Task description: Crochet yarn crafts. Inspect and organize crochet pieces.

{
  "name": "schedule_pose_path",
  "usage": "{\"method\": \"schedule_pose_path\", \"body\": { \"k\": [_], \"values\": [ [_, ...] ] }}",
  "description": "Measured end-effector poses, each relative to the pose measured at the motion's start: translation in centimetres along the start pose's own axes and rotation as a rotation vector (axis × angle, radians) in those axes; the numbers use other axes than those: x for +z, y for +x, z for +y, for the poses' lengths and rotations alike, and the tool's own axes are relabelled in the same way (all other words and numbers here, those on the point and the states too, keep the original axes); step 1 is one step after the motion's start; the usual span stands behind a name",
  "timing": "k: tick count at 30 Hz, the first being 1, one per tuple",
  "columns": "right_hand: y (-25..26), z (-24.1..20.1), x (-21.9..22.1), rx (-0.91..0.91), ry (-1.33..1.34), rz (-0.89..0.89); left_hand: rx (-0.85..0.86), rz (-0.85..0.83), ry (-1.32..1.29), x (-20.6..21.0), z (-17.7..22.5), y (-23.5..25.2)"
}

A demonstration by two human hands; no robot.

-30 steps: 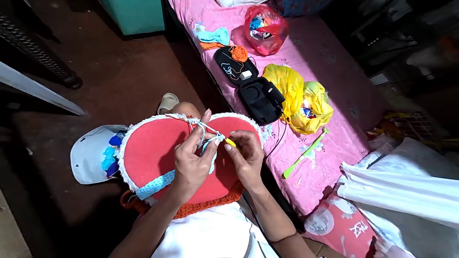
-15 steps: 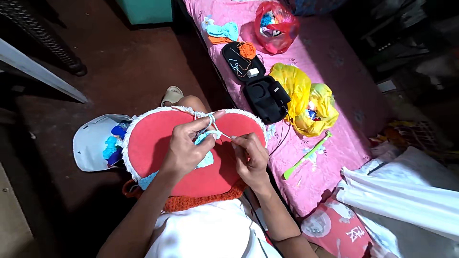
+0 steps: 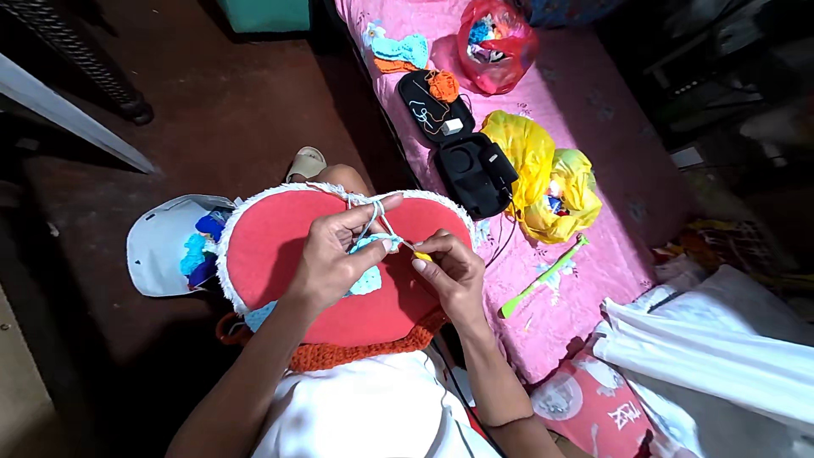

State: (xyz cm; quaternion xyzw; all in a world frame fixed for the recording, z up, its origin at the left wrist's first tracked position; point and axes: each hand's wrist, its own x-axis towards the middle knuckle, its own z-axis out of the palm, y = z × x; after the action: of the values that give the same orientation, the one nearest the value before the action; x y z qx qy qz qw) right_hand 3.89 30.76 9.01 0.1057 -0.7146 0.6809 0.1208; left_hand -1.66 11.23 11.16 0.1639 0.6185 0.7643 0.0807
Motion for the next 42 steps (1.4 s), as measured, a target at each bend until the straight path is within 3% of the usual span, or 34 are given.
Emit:
{"method": "schedule_pose_path", "body": {
  "k": [5, 12, 16, 19, 21, 24, 27, 29, 32, 35, 38, 42],
  "values": [
    [0.1, -0.1, 0.6, 0.327, 0.544, -0.031, -0.025, 0.022, -0.073, 0.8, -0.6, 0.1],
    [0.7, 0.1, 1.1, 0.285, 0.196, 0.016, -0.031, 0.040, 0.094, 1.3, -2.2, -0.3],
    [0.7, 0.2, 0.6, 0.295, 0.223, 0.046, -0.081, -0.042, -0.045, -2.1, -2.2, 0.2],
    [0.8, 0.1, 0.2, 0.301, 0.264, 0.063, -0.164, -0.237, -0.088, -5.9, -2.0, 0.6],
    [1.0, -0.1, 0.2, 0.294, 0.290, 0.054, -0.220, -0.381, 0.005, -7.6, -1.7, 0.6],
    [1.0, -0.6, 0.4, 0.285, 0.313, 0.046, -0.279, -0.422, 0.413, -8.0, -1.0, 0.5],
    [1.3, -1.7, -0.2, 0.252, 0.319, 0.060, -0.136, -0.436, 0.600, -7.3, -0.3, 1.1],
    [1.6, -2.9, -1.1, 0.176, 0.291, 0.076, 0.041, -0.476, 0.380, -6.4, 0.9, 2.2],
    [1.9, -4.8, -2.2, 0.029, 0.160, 0.092, 0.223, -0.542, -0.215, -3.8, 3.3, 4.3],
    [2.0, -5.9, -1.7, -0.096, 0.014, 0.099, 0.271, -0.467, -0.367, -0.8, 5.0, 5.8],
    [2.5, -5.8, -0.9, -0.155, -0.096, 0.158, 0.300, -0.362, -0.128, 1.0, 4.9, 5.8],
    [2.5, -4.9, -0.2, -0.140, -0.135, 0.204, 0.208, -0.083, 0.037, 3.3, 3.0, 3.7]
  ]
}}
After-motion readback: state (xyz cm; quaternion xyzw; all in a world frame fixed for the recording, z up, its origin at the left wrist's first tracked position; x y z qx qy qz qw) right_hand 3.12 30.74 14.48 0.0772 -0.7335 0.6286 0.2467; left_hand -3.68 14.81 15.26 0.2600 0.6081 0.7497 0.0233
